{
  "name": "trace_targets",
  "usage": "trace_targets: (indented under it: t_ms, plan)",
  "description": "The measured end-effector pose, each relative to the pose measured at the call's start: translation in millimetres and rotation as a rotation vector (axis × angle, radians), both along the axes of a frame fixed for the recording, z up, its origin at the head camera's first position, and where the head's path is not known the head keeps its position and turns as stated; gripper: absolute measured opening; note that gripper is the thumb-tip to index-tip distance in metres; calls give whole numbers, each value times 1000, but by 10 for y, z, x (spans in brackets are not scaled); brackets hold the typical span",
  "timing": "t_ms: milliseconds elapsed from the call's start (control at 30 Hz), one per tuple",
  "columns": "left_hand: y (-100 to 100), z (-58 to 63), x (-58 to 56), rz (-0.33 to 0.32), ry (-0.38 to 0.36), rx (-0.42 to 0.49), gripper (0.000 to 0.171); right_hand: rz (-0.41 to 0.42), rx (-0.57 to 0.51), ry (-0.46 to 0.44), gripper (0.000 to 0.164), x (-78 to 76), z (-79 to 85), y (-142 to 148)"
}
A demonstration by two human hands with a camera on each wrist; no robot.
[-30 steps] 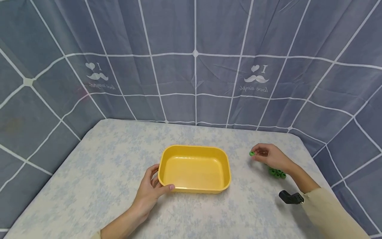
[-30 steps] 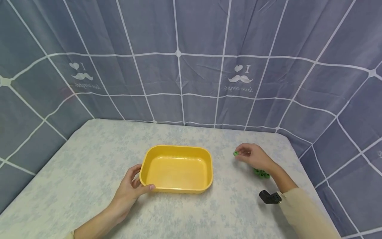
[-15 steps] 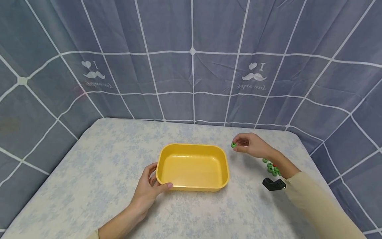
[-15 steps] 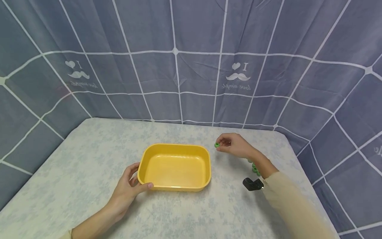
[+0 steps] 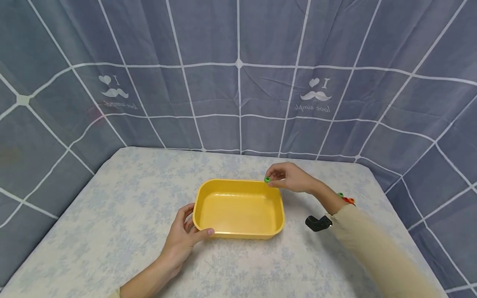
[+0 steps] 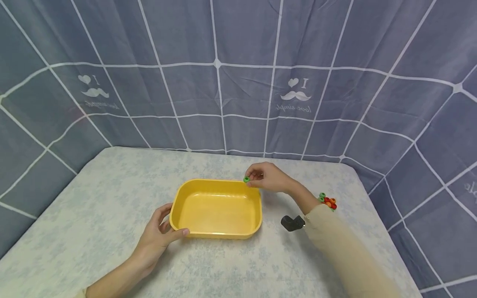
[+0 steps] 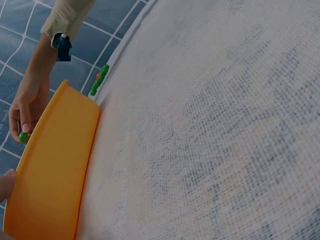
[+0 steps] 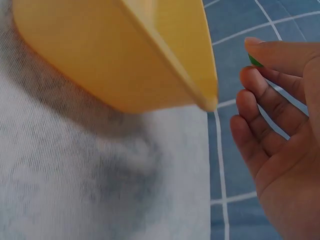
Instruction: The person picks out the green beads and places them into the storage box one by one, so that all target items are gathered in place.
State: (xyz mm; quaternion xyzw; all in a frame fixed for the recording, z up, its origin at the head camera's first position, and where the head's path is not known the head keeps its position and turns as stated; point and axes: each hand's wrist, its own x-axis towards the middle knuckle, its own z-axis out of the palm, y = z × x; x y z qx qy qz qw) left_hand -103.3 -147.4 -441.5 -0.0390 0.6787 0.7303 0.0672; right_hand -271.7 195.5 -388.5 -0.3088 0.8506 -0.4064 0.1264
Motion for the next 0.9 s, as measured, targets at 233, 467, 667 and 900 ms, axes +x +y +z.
trace_targets:
  t_ms: [233, 467, 667, 900]
  plan:
    - [-21, -3, 6, -4, -16, -8, 92, 72, -1, -14, 14, -67, 31, -281]
    - [-20, -2, 4, -4, -10, -2, 92, 132, -13, -16, 11, -120, 48, -552]
    - [-14, 0, -6, -13, -7, -1, 92, 182, 6, -21, 11, -154, 33, -744]
    - [-35, 2, 4, -2, -23, -13, 92, 242, 17, -7, 12, -170, 55, -1014]
